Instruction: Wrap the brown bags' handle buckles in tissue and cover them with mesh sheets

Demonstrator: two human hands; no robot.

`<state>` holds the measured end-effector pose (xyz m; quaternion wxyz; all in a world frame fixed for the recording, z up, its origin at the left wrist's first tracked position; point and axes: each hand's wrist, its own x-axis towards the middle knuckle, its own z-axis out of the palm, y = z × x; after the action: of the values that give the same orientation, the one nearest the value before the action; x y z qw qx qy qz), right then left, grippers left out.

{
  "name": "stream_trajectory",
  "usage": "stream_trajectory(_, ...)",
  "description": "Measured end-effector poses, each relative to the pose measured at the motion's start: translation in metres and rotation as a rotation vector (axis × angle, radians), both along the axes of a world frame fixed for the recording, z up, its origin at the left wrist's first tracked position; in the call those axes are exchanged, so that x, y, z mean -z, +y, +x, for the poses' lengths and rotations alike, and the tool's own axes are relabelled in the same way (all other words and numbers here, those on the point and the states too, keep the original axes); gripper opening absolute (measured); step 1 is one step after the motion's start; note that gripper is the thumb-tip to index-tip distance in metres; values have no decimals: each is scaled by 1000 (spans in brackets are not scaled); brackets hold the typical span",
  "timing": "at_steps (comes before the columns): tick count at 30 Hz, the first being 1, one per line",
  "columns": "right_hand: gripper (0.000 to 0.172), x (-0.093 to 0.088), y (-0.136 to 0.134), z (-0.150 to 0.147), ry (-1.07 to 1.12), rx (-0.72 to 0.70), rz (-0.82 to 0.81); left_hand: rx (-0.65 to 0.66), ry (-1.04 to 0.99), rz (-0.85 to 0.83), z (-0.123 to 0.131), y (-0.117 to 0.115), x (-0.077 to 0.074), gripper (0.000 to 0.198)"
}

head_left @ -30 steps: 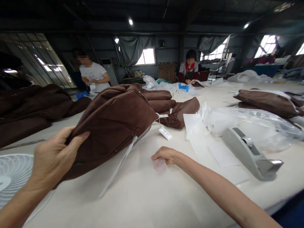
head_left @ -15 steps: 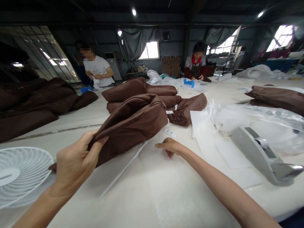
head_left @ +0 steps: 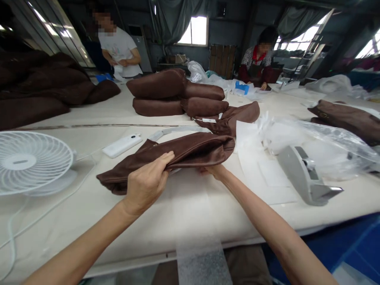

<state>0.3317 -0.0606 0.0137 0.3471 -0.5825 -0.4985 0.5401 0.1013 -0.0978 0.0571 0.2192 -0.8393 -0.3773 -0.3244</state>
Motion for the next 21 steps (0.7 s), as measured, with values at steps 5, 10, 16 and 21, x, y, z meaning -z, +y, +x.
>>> stream_trajectory(5, 27, 24, -96, 42, -48, 2, -97, 103, 13, -39, 13, -19, 37, 41)
stream_trajectory(10, 22, 41, -202, 40, -279, -189, 56, 136, 57, -39, 19, -35, 68, 36)
stream_trajectory(16, 42, 5, -175, 33, -765, -73, 968, 115, 104, -11, 20, -43, 84, 37)
stream_trajectory(21, 70, 3, -104, 21, -1153, -381, 1042, 140, 205, 6, 14, -44, 84, 41)
